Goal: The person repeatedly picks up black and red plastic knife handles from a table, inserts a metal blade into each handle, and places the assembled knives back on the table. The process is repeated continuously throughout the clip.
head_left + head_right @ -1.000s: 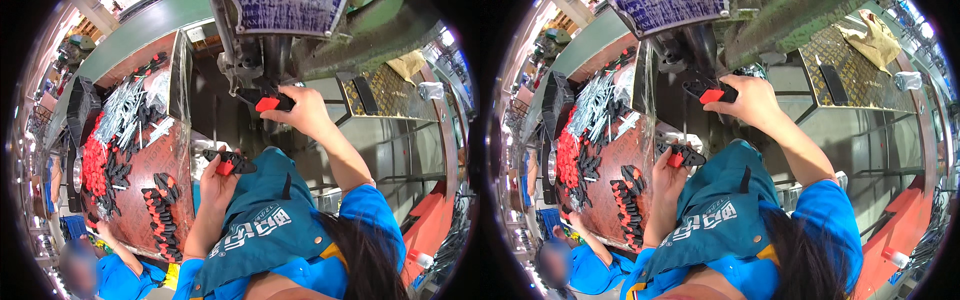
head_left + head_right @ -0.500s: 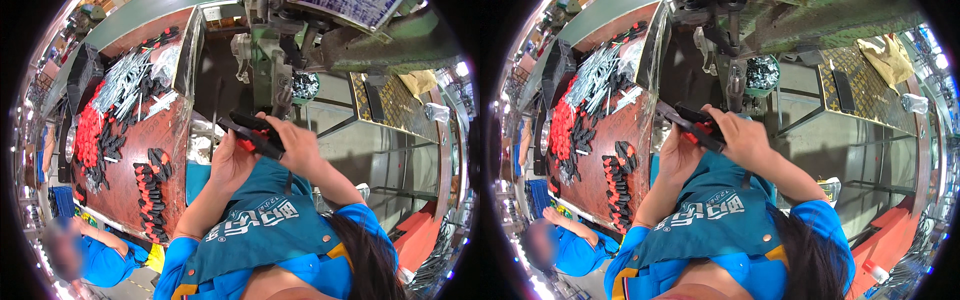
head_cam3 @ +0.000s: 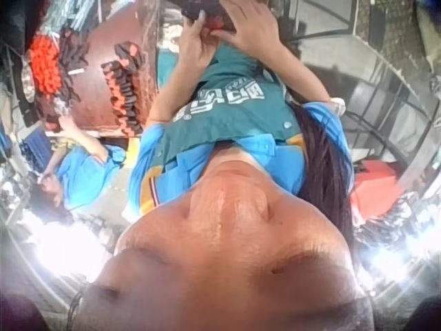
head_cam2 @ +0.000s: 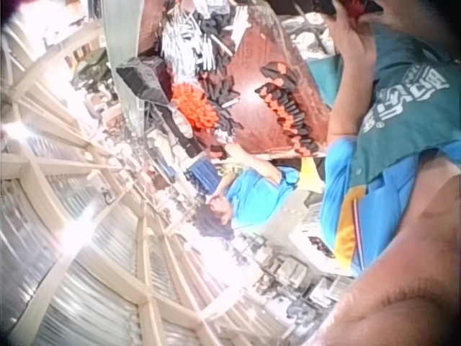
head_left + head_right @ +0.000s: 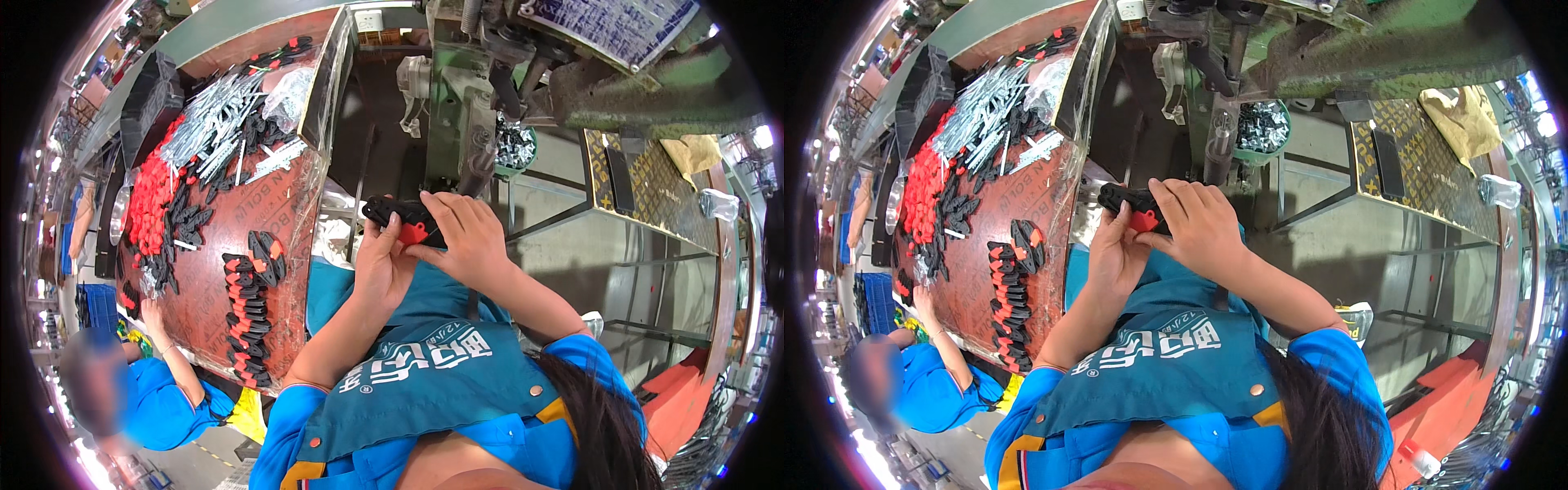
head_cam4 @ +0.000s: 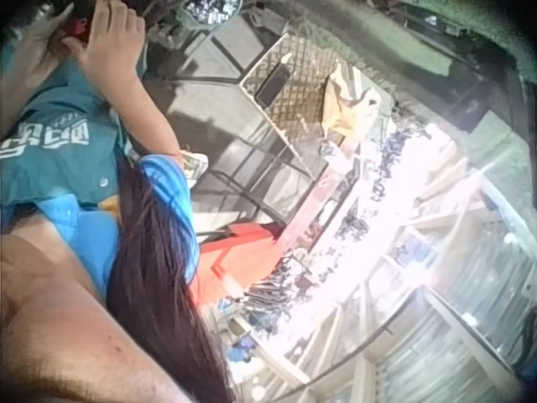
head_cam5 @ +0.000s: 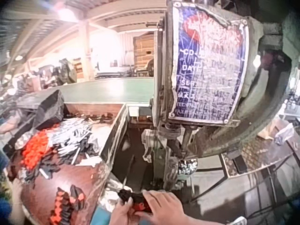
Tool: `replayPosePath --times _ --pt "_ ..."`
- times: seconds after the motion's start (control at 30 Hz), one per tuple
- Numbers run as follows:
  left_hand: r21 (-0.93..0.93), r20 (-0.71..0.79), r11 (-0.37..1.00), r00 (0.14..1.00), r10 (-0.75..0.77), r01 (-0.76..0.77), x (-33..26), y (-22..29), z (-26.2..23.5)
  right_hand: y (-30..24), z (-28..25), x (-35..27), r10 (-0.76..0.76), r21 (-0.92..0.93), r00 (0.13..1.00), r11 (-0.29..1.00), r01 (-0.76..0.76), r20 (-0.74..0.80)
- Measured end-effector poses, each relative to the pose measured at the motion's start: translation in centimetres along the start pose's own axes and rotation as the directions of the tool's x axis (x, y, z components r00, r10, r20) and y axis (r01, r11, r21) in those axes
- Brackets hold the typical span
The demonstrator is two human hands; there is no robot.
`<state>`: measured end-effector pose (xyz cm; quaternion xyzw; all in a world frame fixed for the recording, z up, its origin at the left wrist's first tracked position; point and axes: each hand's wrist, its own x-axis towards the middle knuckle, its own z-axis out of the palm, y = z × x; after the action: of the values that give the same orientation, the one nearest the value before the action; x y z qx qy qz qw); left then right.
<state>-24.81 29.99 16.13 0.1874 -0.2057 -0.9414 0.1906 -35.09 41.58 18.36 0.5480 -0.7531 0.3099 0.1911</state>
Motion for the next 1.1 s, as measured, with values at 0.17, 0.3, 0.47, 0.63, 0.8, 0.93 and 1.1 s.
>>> replayPosePath --times 0.17,0.3,0.47,0.63,0.8,0.93,1.1 --pt "-0.018 0.106 0.999 0.994 -0.035 0.037 0.0 -0.2 -1.5 0.3 -0.1 0.1 -0.002 0.043 1.0 0.999 0.001 0.009" --pt "0.014 0.044 1.0 0.999 -0.017 0.017 -0.1 -0.5 -0.2 1.1 0.3 0.1 0.013 0.067 1.0 0.998 -0.012 -0.022" --pt "-0.165 0.139 0.985 0.99 -0.032 0.055 -0.1 0.2 -0.6 2.2 -2.1 1.5 0.103 0.149 0.984 0.986 -0.081 -0.147" --pt "-0.117 0.062 0.993 0.998 -0.027 0.034 0.2 0.3 -2.0 5.3 -6.4 3.4 0.135 -0.047 0.951 0.987 -0.154 -0.28" --pt "-0.171 0.11 0.98 0.99 -0.087 0.105 0.3 0.4 -1.6 7.5 -7.0 5.4 0.137 -0.072 0.966 0.985 -0.157 -0.221" --pt "-0.127 0.079 0.986 0.992 -0.101 0.111 0.2 0.7 -1.6 7.5 -7.5 6.5 0.255 0.022 0.966 0.967 -0.255 -0.04" --pt "-0.126 0.113 0.981 0.984 -0.136 0.15 0.2 1.0 -2.1 8.2 -5.8 4.8 0.162 -0.045 0.983 0.985 -0.167 -0.089"
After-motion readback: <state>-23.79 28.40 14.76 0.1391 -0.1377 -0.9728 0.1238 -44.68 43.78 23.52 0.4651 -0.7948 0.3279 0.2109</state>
